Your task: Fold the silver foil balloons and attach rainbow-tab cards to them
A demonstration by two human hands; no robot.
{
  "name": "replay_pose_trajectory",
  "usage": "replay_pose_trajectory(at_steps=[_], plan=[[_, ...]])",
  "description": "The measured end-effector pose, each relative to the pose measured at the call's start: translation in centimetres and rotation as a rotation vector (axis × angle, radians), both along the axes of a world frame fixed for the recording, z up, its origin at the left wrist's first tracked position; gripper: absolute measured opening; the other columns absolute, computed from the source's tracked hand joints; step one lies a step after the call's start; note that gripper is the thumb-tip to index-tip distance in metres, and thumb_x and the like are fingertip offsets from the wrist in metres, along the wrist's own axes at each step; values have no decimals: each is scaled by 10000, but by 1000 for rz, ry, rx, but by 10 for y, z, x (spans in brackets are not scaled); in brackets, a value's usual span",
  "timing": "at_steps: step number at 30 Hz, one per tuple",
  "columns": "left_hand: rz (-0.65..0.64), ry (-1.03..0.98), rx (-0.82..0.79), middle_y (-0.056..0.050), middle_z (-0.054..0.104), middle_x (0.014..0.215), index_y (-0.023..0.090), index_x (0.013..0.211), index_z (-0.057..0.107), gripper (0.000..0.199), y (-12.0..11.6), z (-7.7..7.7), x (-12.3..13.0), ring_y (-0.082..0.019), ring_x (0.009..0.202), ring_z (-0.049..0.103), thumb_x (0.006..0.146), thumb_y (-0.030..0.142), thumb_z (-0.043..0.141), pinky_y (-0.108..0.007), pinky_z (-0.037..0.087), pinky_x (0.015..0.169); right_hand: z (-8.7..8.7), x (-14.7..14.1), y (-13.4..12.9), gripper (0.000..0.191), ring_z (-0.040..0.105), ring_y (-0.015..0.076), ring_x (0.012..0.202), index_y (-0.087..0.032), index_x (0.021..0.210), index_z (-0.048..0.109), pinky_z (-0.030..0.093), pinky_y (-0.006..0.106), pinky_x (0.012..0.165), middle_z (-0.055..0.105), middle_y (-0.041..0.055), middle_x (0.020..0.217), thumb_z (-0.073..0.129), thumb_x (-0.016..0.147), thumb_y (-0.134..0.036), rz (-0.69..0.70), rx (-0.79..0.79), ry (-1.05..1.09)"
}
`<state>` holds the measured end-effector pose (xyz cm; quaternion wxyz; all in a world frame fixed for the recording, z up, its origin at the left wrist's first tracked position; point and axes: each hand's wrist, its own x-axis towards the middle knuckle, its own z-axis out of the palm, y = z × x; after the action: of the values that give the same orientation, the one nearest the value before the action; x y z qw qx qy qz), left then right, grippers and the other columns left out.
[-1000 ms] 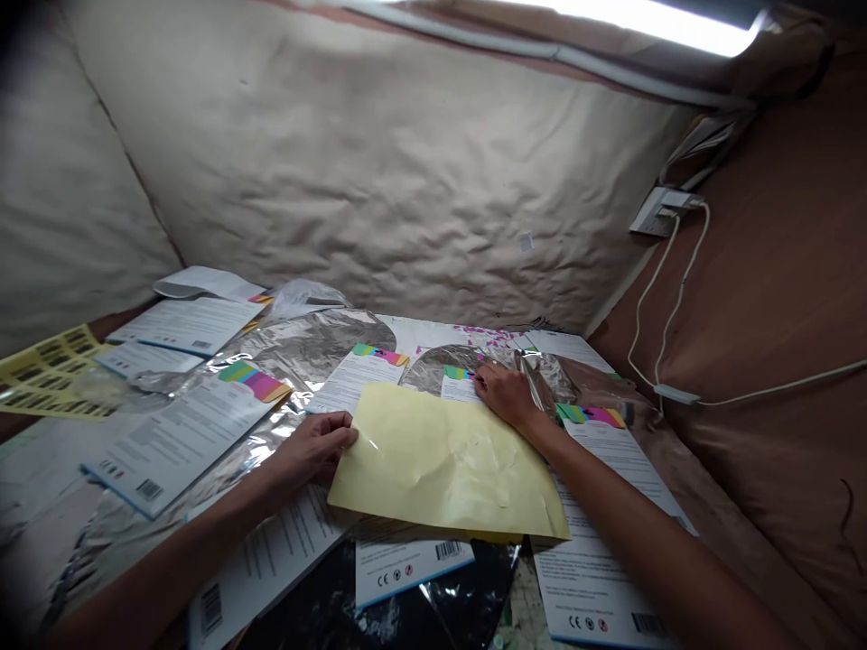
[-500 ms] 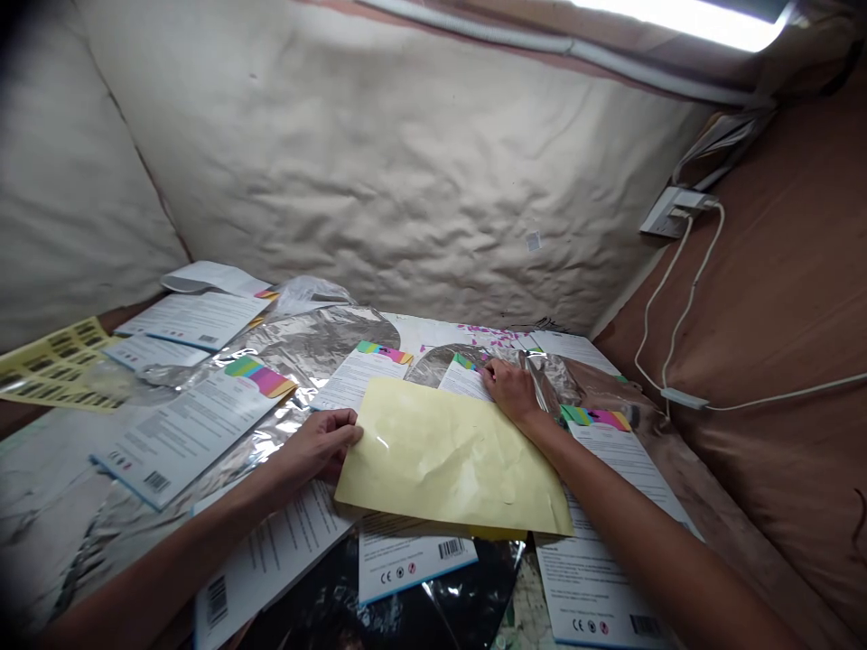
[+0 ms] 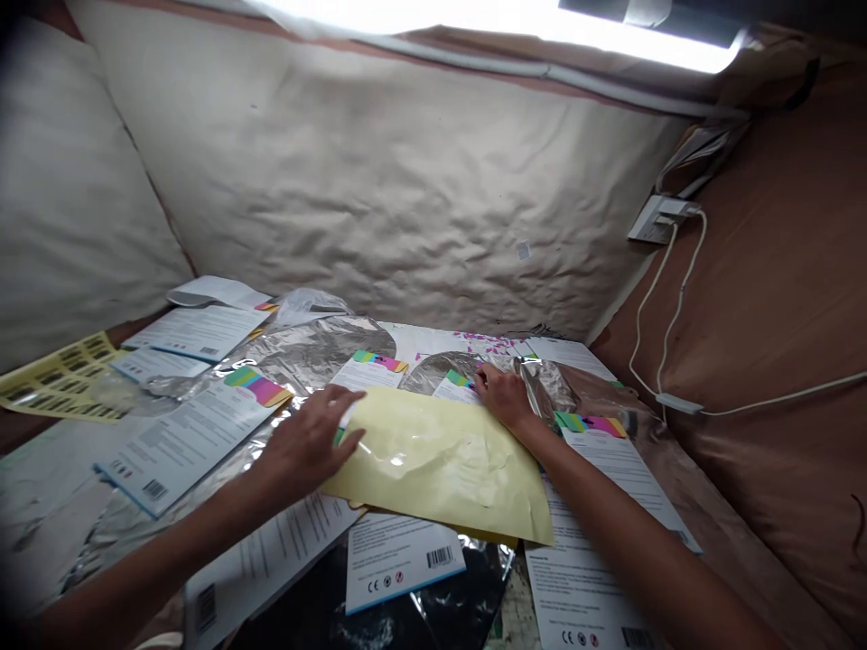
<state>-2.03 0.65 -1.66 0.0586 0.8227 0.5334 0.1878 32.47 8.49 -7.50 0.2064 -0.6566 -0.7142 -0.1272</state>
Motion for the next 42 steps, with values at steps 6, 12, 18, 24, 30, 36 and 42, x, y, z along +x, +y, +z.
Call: replay_pose_trajectory(at_steps=[6,12,18,24,30,36,42], plan=[[-604,230,-33,-173,554,1330,140,1289,555,474,39,-3,92,-326,1238,517,902,412,589,-424,431,1019,2,2,-13,131,696,221,702,-212,934,662,450,298,614,759,46,840,543,917,-263,103,17,101],[-603,249,-10,-167,602,1228,127,1275,555,590,87,-32,147,-316,1134,566,956,599,403,-426,440,968,-6,10,-13,166,694,218,678,-219,898,660,478,309,612,752,47,800,508,937,-272,96,58,159],[-560,117,76,-108,582,1259,186,1314,522,585,85,-53,143,-302,1160,504,931,621,442,-437,390,1006,-17,13,-12,170,697,220,669,-220,904,682,471,315,604,749,48,775,524,936,-273,110,49,140],[-554,68,75,-111,556,1322,189,1354,497,602,85,-59,142,-319,1223,467,920,606,474,-448,331,1061,-23,10,-13,212,701,229,707,-208,890,679,454,320,612,752,70,809,490,968,-267,103,31,59],[-551,35,70,-109,556,1331,186,1345,504,612,85,-58,141,-323,1226,466,913,619,477,-452,323,1066,-22,8,-14,225,706,221,726,-199,901,692,445,309,624,763,63,842,507,977,-302,118,5,-3],[-543,17,48,-103,558,1329,196,1337,509,624,85,-57,140,-321,1213,471,893,636,497,-455,311,1073,-18,7,-16,235,725,202,816,-226,975,728,490,285,695,777,49,971,502,975,-293,162,-18,16],[-545,-3,41,-106,556,1321,191,1344,499,635,86,-58,140,-318,1204,471,891,636,501,-454,316,1069,-11,7,-17,229,725,220,963,-253,1040,745,546,335,832,747,29,1128,533,953,-248,230,-73,50]])
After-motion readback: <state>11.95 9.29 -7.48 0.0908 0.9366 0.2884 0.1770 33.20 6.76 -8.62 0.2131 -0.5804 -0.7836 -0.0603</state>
